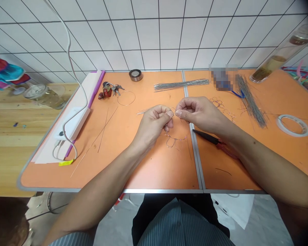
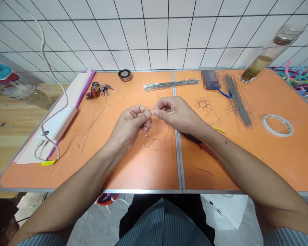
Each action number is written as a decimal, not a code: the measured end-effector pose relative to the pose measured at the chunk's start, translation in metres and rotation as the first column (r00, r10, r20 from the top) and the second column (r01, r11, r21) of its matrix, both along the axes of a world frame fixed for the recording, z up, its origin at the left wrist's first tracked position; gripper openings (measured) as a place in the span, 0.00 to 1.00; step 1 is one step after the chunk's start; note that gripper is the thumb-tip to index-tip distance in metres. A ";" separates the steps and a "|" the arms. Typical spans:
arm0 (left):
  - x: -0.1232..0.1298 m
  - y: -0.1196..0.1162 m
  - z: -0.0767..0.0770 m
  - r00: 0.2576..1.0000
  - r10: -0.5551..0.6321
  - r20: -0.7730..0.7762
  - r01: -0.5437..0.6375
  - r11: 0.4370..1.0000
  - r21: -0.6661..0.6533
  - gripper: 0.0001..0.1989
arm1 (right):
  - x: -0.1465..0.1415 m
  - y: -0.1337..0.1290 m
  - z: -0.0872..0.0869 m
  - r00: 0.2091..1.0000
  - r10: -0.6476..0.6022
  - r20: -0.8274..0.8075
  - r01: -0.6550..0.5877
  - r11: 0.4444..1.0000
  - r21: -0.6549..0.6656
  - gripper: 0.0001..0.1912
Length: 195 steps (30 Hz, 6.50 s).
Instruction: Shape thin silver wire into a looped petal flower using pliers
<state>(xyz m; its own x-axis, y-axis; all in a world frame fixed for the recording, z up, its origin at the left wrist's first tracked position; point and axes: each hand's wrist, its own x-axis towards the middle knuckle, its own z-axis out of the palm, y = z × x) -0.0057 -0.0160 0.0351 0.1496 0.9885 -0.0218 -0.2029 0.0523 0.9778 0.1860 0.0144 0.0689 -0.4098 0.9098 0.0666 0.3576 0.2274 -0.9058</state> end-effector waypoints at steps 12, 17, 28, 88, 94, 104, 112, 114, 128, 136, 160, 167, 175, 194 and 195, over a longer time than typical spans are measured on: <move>-0.003 0.001 -0.001 0.999 -0.014 -0.048 0.016 0.999 0.050 0.10 | 0.011 0.010 -0.003 0.992 0.098 -0.076 -0.109 0.980 -0.169 0.08; -0.003 0.000 0.000 0.998 -0.017 -0.056 0.021 0.997 0.070 0.09 | 0.011 0.010 -0.003 0.992 0.039 -0.118 -0.054 0.990 -0.129 0.09; -0.002 -0.001 0.004 0.998 0.034 -0.048 -0.034 0.999 0.003 0.05 | 0.006 0.007 -0.005 0.991 -0.017 -0.136 0.005 0.996 -0.087 0.07; -0.006 0.002 0.004 0.984 0.035 -0.174 -0.016 0.994 0.108 0.11 | 0.000 0.004 -0.006 0.994 0.100 -0.032 -0.103 0.991 -0.089 0.07; -0.011 0.007 0.005 0.992 0.002 -0.123 0.001 1.000 0.026 0.21 | 0.003 0.005 -0.006 0.998 0.062 -0.034 -0.066 0.989 -0.135 0.09; -0.012 0.006 0.003 0.979 -0.037 -0.201 0.044 0.999 0.030 0.22 | 0.003 0.005 -0.004 1.000 0.011 -0.002 -0.011 0.994 -0.111 0.06; -0.009 0.005 0.000 0.970 -0.002 -0.243 0.012 0.999 0.038 0.24 | 0.001 0.004 -0.006 1.000 0.019 0.022 -0.018 0.998 -0.052 0.08; -0.009 0.004 0.001 0.969 0.003 -0.248 0.009 0.999 0.045 0.25 | 0.000 0.004 -0.006 0.999 0.018 0.034 -0.017 0.999 -0.031 0.08; -0.006 0.004 0.002 0.988 -0.008 -0.155 0.005 1.000 -0.020 0.27 | -0.006 -0.004 -0.003 0.984 -0.062 0.166 0.042 0.992 0.121 0.07; -0.009 0.004 0.005 0.988 -0.038 -0.152 0.027 0.997 -0.074 0.24 | -0.005 -0.003 0.000 0.987 -0.055 0.149 0.041 0.995 0.094 0.05; -0.008 0.005 0.002 0.993 0.004 -0.115 -0.018 0.993 -0.118 0.06 | -0.002 -0.005 0.003 0.976 -0.110 0.191 0.079 0.984 0.161 0.05; -0.004 0.003 0.004 0.994 0.010 -0.106 -0.019 0.996 -0.082 0.17 | -0.003 -0.006 0.004 0.975 -0.110 0.191 0.082 0.986 0.148 0.06; -0.003 0.004 -0.001 0.998 0.002 -0.067 -0.009 0.994 -0.112 0.24 | -0.006 -0.007 0.001 0.974 -0.093 0.206 0.063 0.987 0.149 0.07; -0.005 0.006 0.002 0.995 -0.095 -0.041 0.085 0.977 -0.198 0.21 | -0.007 -0.006 -0.003 0.982 -0.064 0.178 0.047 0.994 0.096 0.04; -0.005 0.007 0.002 0.994 -0.103 -0.032 0.094 0.972 -0.216 0.21 | -0.007 -0.006 -0.003 0.982 -0.066 0.176 0.050 0.994 0.098 0.04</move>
